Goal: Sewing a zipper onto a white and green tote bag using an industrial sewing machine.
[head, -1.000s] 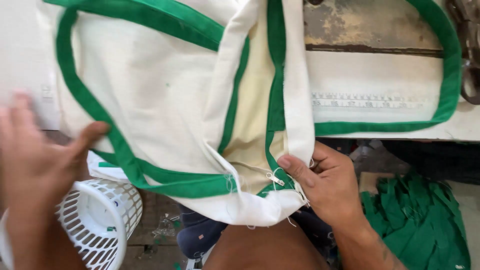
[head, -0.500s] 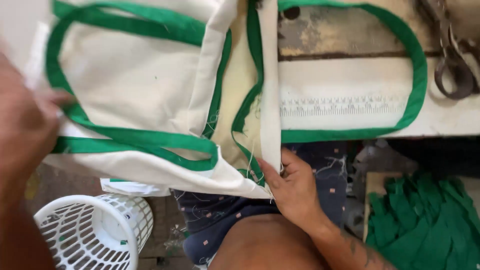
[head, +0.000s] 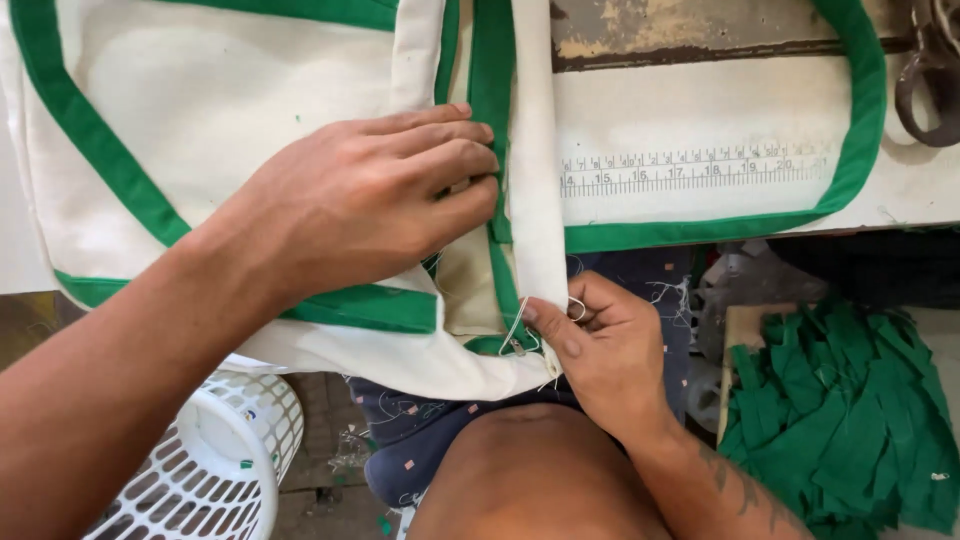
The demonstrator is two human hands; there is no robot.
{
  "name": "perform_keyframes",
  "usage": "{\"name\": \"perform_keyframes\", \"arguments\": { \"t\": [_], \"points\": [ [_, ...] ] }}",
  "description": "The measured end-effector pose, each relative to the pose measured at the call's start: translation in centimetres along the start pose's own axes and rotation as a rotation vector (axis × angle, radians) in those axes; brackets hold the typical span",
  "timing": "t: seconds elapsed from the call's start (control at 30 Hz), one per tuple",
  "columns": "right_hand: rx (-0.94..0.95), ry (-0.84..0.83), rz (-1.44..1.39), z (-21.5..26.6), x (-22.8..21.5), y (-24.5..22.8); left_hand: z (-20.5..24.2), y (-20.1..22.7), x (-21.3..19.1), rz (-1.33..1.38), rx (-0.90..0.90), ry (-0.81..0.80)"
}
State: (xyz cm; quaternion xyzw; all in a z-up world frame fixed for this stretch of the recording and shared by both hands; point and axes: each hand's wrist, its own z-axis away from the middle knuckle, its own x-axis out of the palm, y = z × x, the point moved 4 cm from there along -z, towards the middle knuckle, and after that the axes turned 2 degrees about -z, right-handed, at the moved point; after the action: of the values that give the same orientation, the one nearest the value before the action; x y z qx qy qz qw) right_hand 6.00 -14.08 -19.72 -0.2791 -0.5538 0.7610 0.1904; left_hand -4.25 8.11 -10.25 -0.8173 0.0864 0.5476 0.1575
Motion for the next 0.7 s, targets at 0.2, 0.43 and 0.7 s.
{"name": "perform_keyframes", "arguments": {
  "t": [0.2,0.43,0.7],
  "points": [
    [0.233,-0.027,-0.108,-0.1,1.4,0.6,1.4,1.7,1.0,0.221,-0.058,0.037],
    [0.098,0.056,-0.007,1.8,-0.9,-1.6,2.2,1.8,1.4,0.176,-0.042,0.007],
    [0.120,-0.007,0.173,2.1,-0.6,-0.5,2.1,2.2,1.5,0.116,-0.043,-0.063]
  ]
}}
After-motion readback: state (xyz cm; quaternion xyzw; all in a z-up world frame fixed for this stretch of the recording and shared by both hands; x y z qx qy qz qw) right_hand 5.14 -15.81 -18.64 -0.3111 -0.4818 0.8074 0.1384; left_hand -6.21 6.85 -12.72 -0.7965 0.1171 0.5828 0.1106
